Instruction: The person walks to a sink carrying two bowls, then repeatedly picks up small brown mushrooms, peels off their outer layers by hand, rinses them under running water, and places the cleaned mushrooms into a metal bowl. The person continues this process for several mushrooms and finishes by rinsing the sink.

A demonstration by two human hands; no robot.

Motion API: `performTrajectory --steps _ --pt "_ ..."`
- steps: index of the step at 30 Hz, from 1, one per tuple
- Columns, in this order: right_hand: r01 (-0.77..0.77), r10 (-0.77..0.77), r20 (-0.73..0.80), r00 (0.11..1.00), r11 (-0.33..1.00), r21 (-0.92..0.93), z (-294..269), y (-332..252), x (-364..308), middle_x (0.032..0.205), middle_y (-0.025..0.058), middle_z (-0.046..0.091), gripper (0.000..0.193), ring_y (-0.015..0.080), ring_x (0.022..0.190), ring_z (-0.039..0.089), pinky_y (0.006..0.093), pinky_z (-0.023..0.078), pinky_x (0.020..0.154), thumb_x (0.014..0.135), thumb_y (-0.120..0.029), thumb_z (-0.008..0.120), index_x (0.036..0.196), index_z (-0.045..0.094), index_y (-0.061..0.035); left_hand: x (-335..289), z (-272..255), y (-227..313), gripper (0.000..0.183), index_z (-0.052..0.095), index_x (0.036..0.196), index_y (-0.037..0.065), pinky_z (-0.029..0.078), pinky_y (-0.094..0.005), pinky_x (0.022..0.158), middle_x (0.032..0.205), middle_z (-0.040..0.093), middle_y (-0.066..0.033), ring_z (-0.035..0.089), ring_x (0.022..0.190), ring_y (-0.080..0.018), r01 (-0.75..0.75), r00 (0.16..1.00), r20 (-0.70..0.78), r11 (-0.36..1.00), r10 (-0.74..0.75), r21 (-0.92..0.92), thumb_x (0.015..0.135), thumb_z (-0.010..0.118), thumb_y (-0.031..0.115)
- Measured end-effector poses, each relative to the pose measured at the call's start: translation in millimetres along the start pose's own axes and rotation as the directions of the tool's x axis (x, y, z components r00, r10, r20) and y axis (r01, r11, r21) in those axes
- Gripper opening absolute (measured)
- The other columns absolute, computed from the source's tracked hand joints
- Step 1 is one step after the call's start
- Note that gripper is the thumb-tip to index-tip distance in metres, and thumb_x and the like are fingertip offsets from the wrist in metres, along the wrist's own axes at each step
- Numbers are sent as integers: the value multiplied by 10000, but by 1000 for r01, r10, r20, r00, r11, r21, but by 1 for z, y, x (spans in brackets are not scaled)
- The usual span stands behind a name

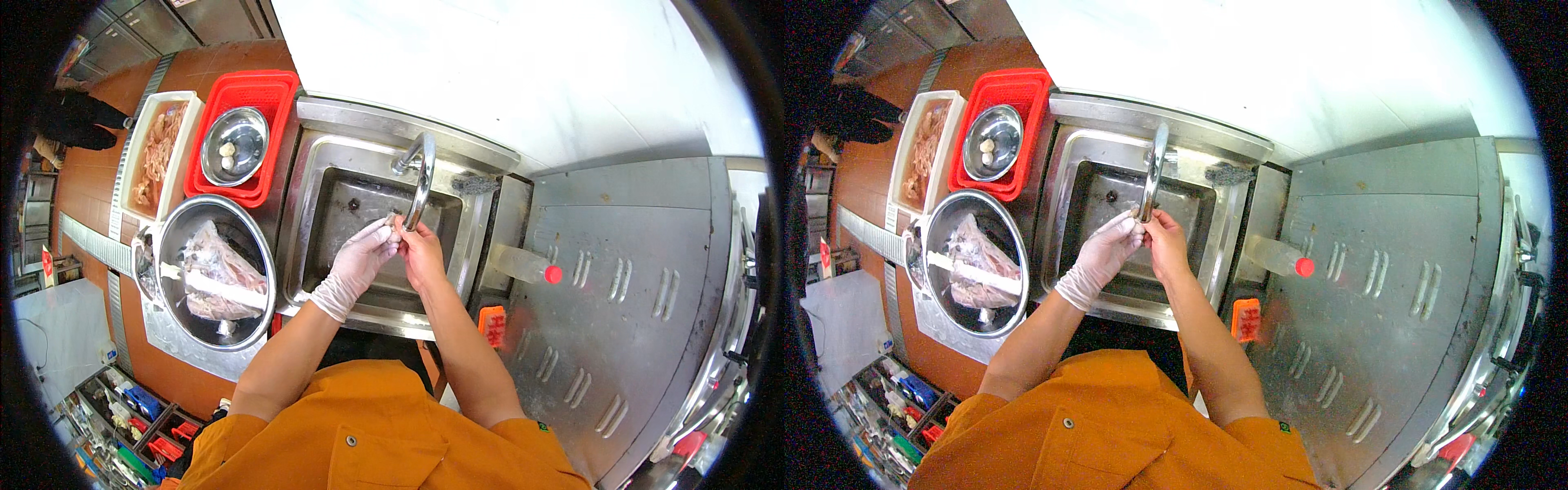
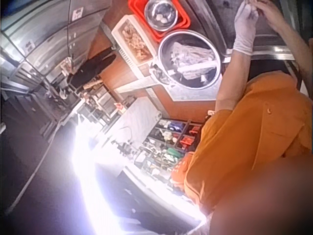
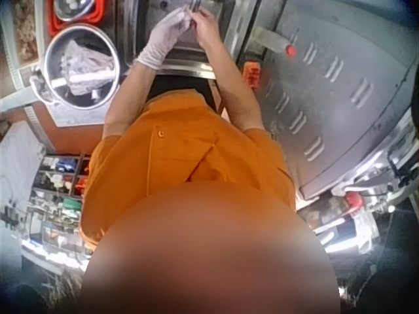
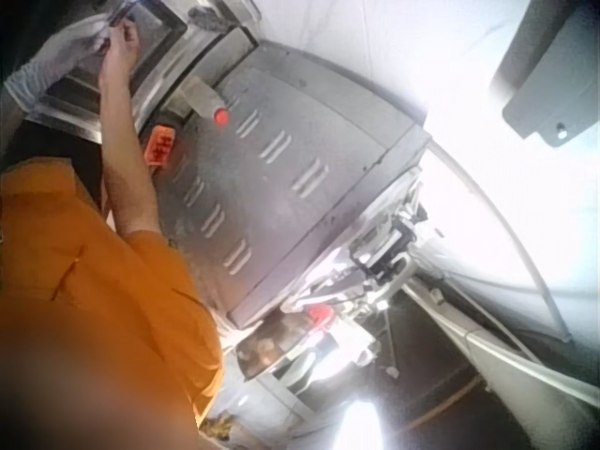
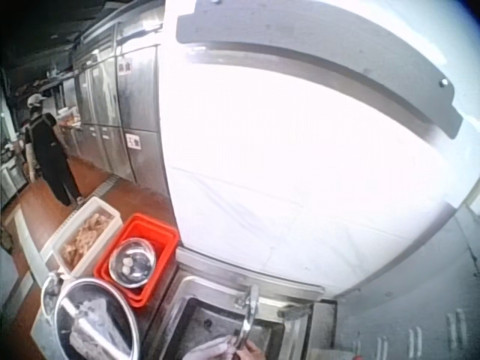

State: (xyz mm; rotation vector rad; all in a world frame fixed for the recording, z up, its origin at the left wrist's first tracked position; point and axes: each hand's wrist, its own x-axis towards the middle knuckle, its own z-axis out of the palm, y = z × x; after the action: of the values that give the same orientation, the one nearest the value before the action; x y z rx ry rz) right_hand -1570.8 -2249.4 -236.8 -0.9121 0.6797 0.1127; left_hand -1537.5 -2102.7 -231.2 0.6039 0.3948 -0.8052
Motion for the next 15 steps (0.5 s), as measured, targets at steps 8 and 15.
performTrajectory --steps 8,15 --pt "-29 28 -13 1000 996 -82 5 -6 -8 902 -21 683 279 92 761 606 254 490 725 968 -284 781 1126 712 -65 -5 3 -1 334 648 1334 -25 564 -306 870 1073 736 -84 687 932 -163 -63 992 -103 990 76 124 1025 645 100" --pt "-97 118 77 990 966 -238 6 -17 -15 894 -5 665 304 95 753 592 253 461 674 961 -302 783 1127 650 -85 -16 -1 22 363 658 1361 -18 583 -321 937 1203 736 -99 716 1042 -189 -63 995 -51 919 90 388 1012 673 81"
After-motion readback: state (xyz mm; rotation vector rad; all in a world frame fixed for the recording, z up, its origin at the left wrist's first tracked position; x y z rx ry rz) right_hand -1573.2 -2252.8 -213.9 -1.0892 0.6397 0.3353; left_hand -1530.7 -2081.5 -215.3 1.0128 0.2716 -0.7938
